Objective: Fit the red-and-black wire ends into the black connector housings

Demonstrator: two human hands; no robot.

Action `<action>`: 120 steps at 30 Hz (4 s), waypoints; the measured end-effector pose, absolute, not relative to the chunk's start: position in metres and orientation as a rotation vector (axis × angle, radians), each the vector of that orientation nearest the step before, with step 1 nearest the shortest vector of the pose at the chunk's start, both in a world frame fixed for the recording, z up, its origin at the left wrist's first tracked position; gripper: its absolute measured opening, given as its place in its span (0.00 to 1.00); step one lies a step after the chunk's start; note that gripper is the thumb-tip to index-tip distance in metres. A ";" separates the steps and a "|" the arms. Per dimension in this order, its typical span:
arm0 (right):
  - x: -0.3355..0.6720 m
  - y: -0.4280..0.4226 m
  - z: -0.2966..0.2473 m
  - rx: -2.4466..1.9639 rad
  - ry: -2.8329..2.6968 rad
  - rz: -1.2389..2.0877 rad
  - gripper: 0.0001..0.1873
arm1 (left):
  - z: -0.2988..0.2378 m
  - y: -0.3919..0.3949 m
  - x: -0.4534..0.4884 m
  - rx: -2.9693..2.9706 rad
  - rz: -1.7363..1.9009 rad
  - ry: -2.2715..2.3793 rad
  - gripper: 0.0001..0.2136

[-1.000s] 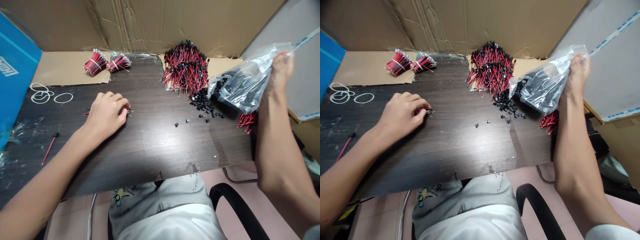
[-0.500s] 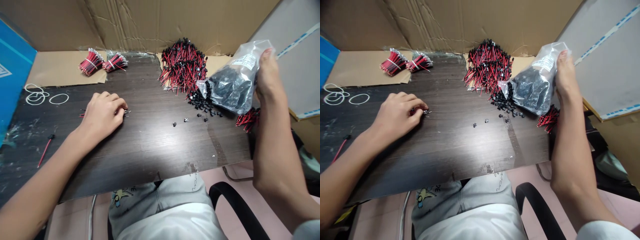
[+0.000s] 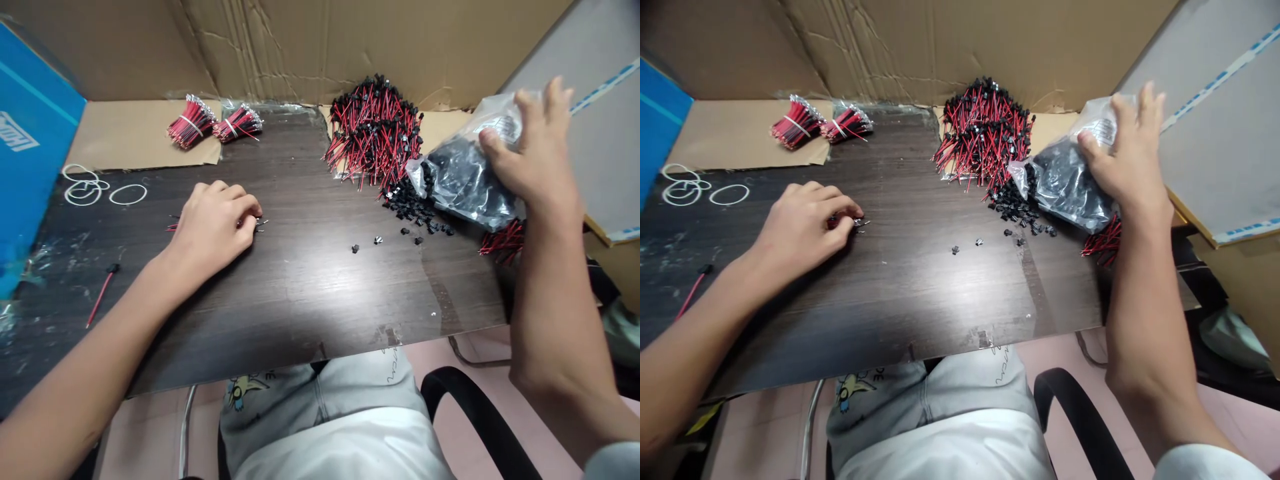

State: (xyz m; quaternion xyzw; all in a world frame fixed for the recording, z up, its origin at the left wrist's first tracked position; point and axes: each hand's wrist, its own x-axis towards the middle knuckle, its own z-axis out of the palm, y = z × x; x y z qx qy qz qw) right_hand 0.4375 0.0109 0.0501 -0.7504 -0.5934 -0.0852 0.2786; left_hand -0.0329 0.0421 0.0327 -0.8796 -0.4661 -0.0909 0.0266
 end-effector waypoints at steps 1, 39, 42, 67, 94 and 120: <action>0.432 0.008 0.055 -1.913 -1.642 -0.312 0.37 | 0.033 0.042 -0.033 -2.714 -0.273 -1.429 0.14; 0.210 -0.004 -0.002 -0.974 -1.807 1.107 0.15 | 0.038 0.022 -0.022 -2.982 -0.713 -1.211 0.12; 0.209 -0.006 -0.001 -0.966 -1.814 1.102 0.14 | 0.034 0.018 -0.018 -3.023 -0.786 -1.180 0.12; 0.211 -0.010 0.002 -0.898 -1.814 1.035 0.06 | 0.016 0.012 -0.014 -2.969 -1.137 -0.959 0.15; 0.212 -0.009 0.000 -0.923 -1.730 1.129 0.08 | 0.015 0.011 -0.012 -2.932 -1.196 -1.005 0.12; 0.210 -0.013 0.000 -0.901 -1.566 1.151 0.19 | 0.013 0.002 -0.004 -2.828 -1.328 -1.139 0.07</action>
